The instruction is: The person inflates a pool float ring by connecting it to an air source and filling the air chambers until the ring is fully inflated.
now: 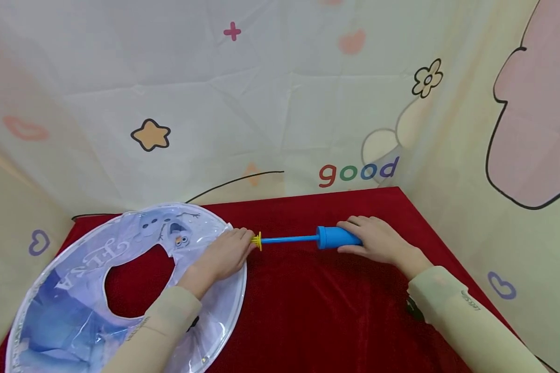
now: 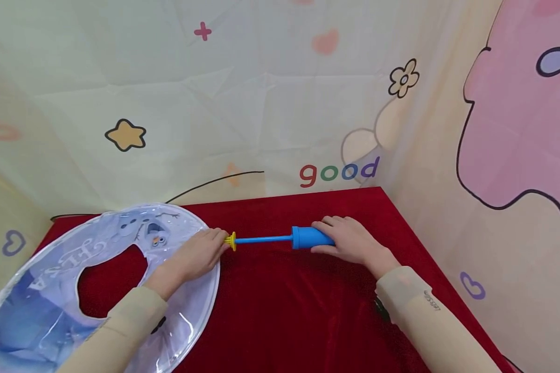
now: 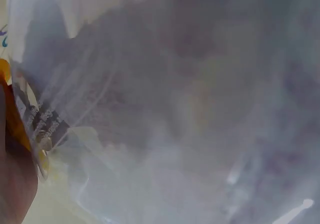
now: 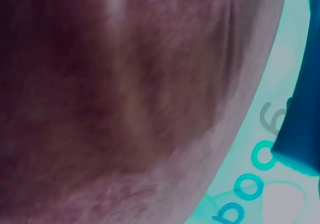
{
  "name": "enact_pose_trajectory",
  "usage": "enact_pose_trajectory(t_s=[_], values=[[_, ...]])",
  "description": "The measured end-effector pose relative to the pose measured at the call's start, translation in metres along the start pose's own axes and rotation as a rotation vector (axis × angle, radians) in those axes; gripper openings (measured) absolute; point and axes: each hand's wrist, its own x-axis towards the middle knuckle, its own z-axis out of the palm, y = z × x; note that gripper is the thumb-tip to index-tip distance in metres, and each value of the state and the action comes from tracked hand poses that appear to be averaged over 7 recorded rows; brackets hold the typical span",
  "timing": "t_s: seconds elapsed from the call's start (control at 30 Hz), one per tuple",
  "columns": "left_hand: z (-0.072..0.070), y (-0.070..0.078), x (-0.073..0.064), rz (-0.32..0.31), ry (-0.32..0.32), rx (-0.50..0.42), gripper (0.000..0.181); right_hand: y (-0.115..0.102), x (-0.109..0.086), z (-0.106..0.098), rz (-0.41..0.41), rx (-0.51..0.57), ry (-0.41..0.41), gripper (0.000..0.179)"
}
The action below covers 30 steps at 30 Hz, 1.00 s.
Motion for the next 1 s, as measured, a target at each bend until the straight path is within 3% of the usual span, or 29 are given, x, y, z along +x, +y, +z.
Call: enact_pose_trajectory(t_s=[0.13, 0.37, 0.53, 0.67, 0.83, 1.0], values=[[0.001, 0.001, -0.001, 0.016, 0.017, 0.015, 0.015, -0.011, 0.006, 0.003, -0.033, -0.067, 0.011, 0.066], [-0.003, 0.015, 0.006, 0.07, 0.07, 0.026, 0.011, -0.037, 0.023, 0.007, -0.087, -0.036, 0.029, 0.062], [-0.007, 0.028, 0.012, 0.042, 0.035, 0.029, 0.017, -0.059, 0.04, 0.005, -0.114, -0.06, 0.047, 0.063], [-0.009, 0.034, 0.013, 0.02, -0.002, -0.031, 0.03, -0.075, 0.05, 0.004, -0.133, -0.076, 0.046, 0.063], [-0.007, 0.025, 0.01, 0.006, 0.032, -0.136, 0.021, -0.083, 0.053, 0.0, -0.135, -0.093, 0.046, 0.061], [-0.009, 0.006, 0.004, 0.009, 0.075, -0.181, 0.014, -0.067, 0.045, -0.002, -0.078, -0.106, 0.041, 0.061]])
